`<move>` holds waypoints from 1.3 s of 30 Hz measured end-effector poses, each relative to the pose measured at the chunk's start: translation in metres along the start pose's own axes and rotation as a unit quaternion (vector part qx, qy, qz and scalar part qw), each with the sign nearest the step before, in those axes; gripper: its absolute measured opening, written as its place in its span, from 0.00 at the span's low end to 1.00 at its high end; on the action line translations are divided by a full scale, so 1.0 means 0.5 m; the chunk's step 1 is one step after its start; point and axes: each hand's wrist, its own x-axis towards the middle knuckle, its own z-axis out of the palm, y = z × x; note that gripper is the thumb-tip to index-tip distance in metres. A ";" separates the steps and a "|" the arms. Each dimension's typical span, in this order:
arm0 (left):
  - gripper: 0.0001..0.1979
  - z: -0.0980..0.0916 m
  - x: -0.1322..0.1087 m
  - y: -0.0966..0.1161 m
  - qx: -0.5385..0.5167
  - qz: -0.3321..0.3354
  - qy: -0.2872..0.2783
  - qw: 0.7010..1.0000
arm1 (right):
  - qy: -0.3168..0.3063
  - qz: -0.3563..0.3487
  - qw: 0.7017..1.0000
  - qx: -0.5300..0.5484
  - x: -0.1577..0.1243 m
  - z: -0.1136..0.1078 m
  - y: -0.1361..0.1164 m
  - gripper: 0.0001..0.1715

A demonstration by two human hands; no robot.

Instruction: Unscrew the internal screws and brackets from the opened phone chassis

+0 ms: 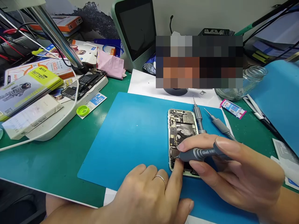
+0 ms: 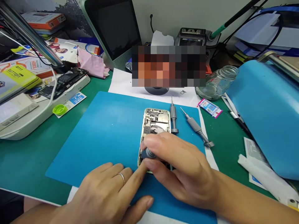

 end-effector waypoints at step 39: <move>0.21 -0.003 -0.004 -0.002 0.001 0.007 -0.005 1.000 | 0.052 0.036 0.997 -0.050 0.003 -0.009 -0.015 0.55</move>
